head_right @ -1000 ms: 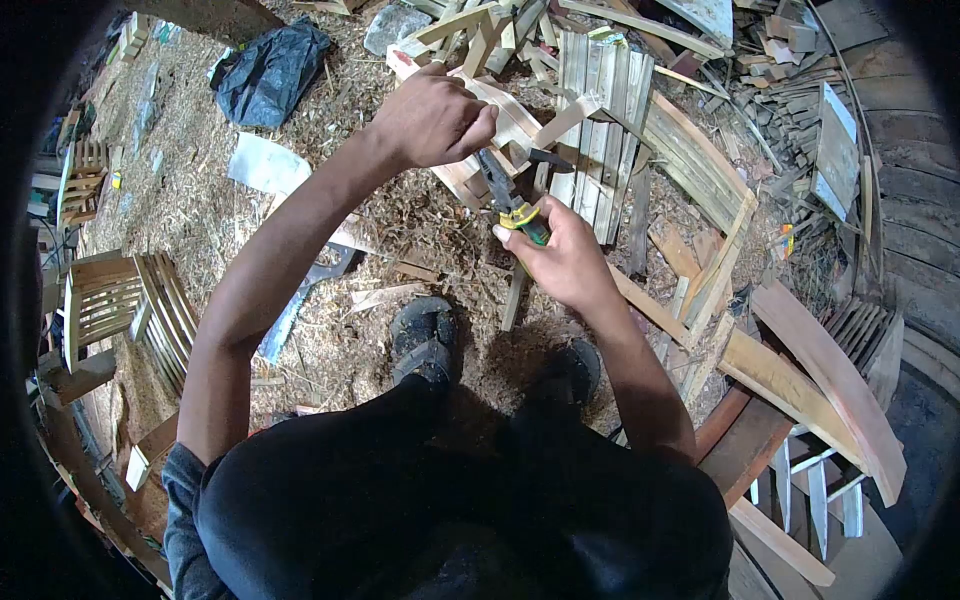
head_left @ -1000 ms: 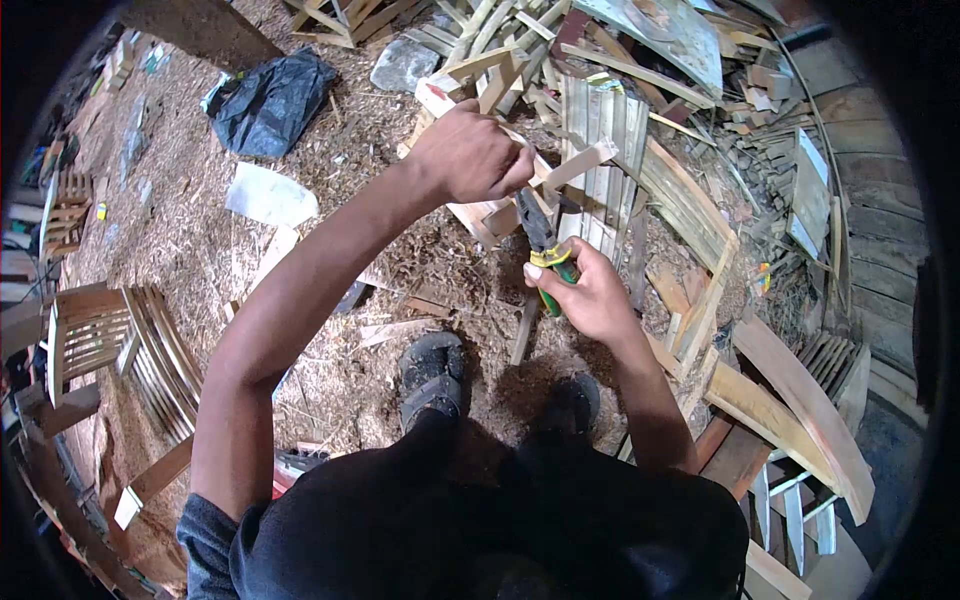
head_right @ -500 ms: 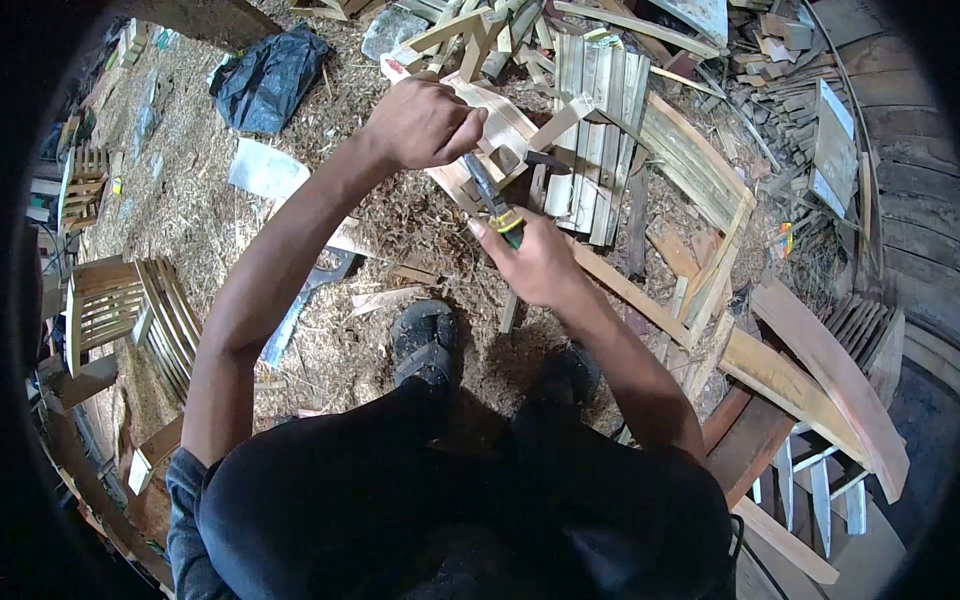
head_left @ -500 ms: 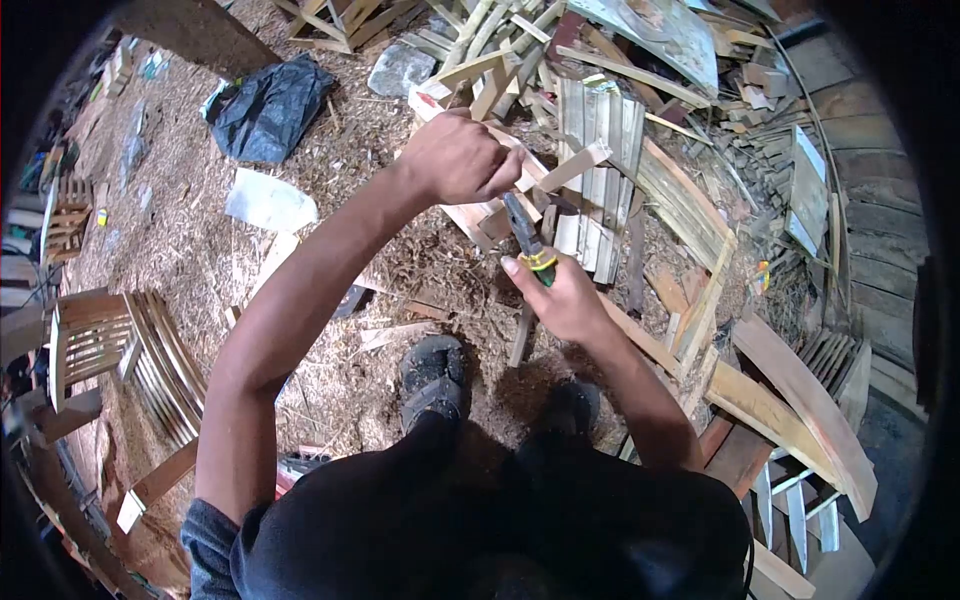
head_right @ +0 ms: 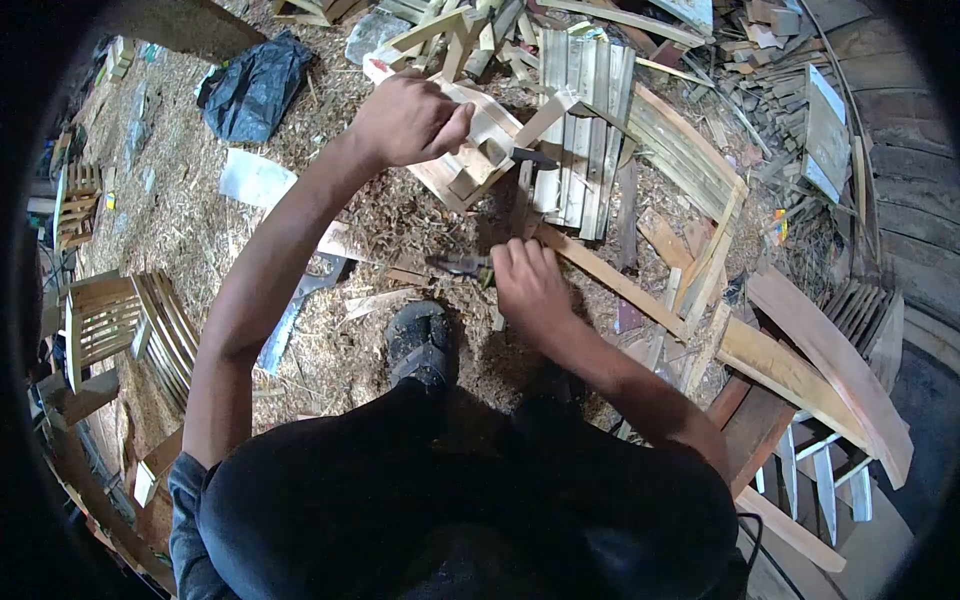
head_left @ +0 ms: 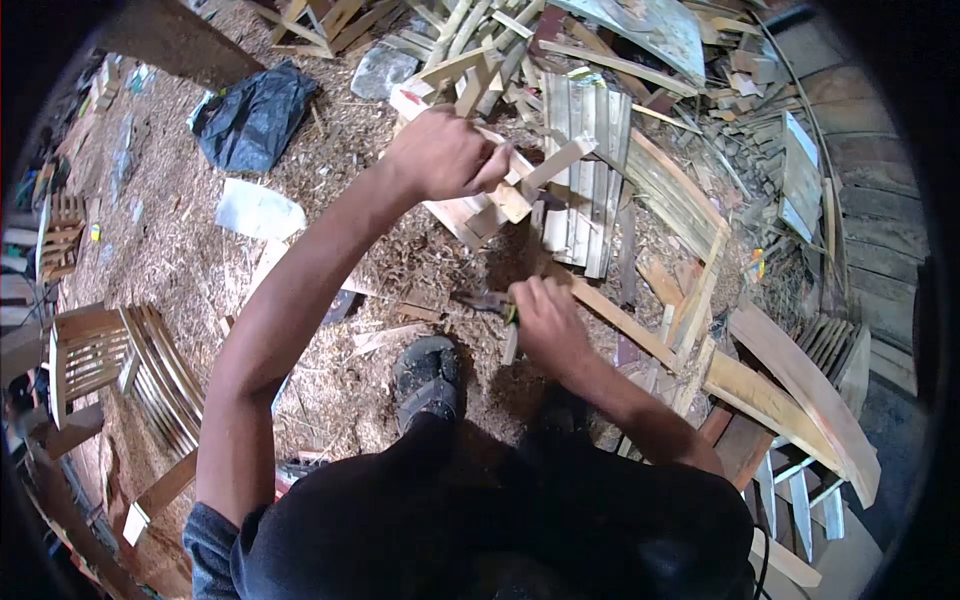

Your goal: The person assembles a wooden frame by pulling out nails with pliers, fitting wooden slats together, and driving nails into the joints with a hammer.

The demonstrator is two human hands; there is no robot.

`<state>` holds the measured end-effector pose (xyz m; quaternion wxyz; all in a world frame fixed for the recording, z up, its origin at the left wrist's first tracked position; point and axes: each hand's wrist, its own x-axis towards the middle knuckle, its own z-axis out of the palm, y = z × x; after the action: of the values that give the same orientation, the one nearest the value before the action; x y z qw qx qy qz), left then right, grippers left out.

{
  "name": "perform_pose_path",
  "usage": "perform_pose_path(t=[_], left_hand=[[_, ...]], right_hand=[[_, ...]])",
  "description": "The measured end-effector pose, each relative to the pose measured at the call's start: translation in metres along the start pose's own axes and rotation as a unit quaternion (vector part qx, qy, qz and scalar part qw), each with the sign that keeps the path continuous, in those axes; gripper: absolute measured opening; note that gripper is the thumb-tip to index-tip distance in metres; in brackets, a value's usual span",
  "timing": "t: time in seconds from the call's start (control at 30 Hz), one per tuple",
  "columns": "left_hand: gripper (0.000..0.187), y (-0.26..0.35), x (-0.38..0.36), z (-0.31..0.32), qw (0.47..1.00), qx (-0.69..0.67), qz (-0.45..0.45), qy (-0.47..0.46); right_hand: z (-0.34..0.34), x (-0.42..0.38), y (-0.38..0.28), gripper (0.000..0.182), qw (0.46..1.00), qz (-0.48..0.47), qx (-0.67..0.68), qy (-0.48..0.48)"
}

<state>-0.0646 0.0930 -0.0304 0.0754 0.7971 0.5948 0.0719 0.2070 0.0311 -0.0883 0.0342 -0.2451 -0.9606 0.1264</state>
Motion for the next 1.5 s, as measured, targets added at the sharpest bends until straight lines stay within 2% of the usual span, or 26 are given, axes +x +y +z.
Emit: perform_pose_path(t=[0.03,0.07,0.1,0.17,0.2,0.23,0.3,0.33,0.37,0.43,0.5,0.53,0.6,0.77,0.83,0.9,0.97,1.03,1.07,1.17,1.23,1.3,1.33,1.37,1.43,1.5], left_hand=[[0.053,0.003,-0.003,-0.005,0.999,-0.027,-0.029,-0.022],[0.052,0.003,-0.006,-0.007,0.999,-0.032,-0.011,-0.015],[0.051,0.001,-0.01,-0.008,0.999,-0.037,0.005,-0.009],[0.049,0.002,-0.016,-0.005,1.0,-0.016,0.014,0.0],[0.047,0.003,-0.019,-0.004,1.0,0.001,0.021,0.012],[0.047,0.005,-0.021,-0.005,1.0,0.005,0.025,0.011],[0.042,0.008,-0.027,-0.005,1.0,0.015,0.007,0.004],[0.038,0.008,-0.031,0.0,0.998,0.015,0.027,0.059],[0.038,0.006,-0.032,0.005,0.998,0.017,0.029,0.06],[0.034,0.01,-0.035,0.004,0.995,0.015,0.031,0.092],[0.032,0.012,-0.036,0.005,0.995,0.018,0.029,0.094],[0.031,0.012,-0.036,0.007,0.994,0.018,0.026,0.105],[0.029,0.011,-0.04,0.008,0.993,0.024,0.031,0.11],[0.029,0.013,-0.045,0.011,0.992,0.002,0.028,0.122],[0.027,0.016,-0.042,0.0,0.981,-0.061,0.065,0.172],[0.022,0.018,-0.04,-0.012,0.982,-0.076,0.067,0.158],[0.019,0.021,-0.035,-0.02,0.977,-0.093,0.057,0.181],[0.016,0.03,-0.031,-0.035,0.956,-0.116,0.046,0.267],[0.015,0.033,-0.032,-0.046,0.957,-0.116,0.03,0.265],[0.02,0.052,-0.034,-0.082,0.95,-0.143,-0.033,0.276],[0.028,0.059,-0.036,-0.104,0.964,-0.175,-0.051,0.195],[0.042,0.05,-0.036,-0.1,0.981,-0.118,0.007,0.156],[0.051,0.042,-0.038,-0.088,0.992,-0.085,-0.017,0.089],[0.054,0.039,-0.04,-0.071,0.994,-0.058,-0.033,0.081],[0.054,0.031,-0.041,-0.038,0.988,-0.125,-0.035,0.078],[0.053,0.032,-0.049,-0.025,0.991,-0.098,-0.05,0.077]], right_hand=[[0.005,-0.004,-0.004,0.019,1.0,0.003,0.012,0.017],[0.005,-0.01,-0.006,0.035,0.996,0.04,0.013,-0.075],[0.007,-0.013,-0.007,0.035,0.996,0.04,0.015,-0.072],[0.012,-0.016,-0.009,0.057,0.997,-0.001,0.071,-0.042],[0.005,-0.012,-0.01,0.076,0.99,0.02,0.12,-0.067],[-0.004,-0.004,-0.011,0.076,0.99,0.022,0.121,-0.062],[-0.023,0.018,-0.01,0.078,0.929,0.086,0.338,0.122],[-0.032,0.03,-0.01,0.08,0.915,0.092,0.362,0.154],[-0.039,0.042,-0.009,0.081,0.899,0.096,0.385,0.186],[-0.044,0.06,-0.009,0.071,0.931,0.059,0.311,0.183],[-0.037,0.071,-0.005,0.054,0.925,0.067,0.332,0.173],[-0.033,0.073,-0.004,0.054,0.924,0.065,0.332,0.176],[-0.027,0.075,-0.004,0.039,0.915,0.043,0.33,0.23],[-0.024,0.076,-0.003,0.035,0.904,0.01,0.338,0.262],[-0.033,0.076,-0.001,0.035,0.906,0.026,0.341,0.248],[-0.04,0.082,0.008,0.037,0.909,0.021,0.305,0.285],[-0.056,0.089,0.014,0.036,0.902,-0.012,0.319,0.291],[-0.087,0.093,0.011,0.035,0.881,0.005,0.391,0.267],[-0.095,0.099,0.016,0.035,0.884,-0.026,0.369,0.287],[-0.128,0.103,0.008,0.038,0.793,0.014,0.576,0.2],[-0.133,0.11,0.017,0.038,0.776,0.029,0.609,0.161],[-0.118,0.125,0.032,0.036,0.729,0.042,0.678,0.086],[-0.109,0.127,0.033,0.037,0.7,0.091,0.706,0.059],[-0.099,0.129,0.034,0.038,0.669,0.139,0.73,0.032],[-0.078,0.124,0.034,0.042,0.714,0.183,0.676,-0.001],[-0.06,0.113,0.03,0.034,0.612,0.146,0.777,-0.009]])
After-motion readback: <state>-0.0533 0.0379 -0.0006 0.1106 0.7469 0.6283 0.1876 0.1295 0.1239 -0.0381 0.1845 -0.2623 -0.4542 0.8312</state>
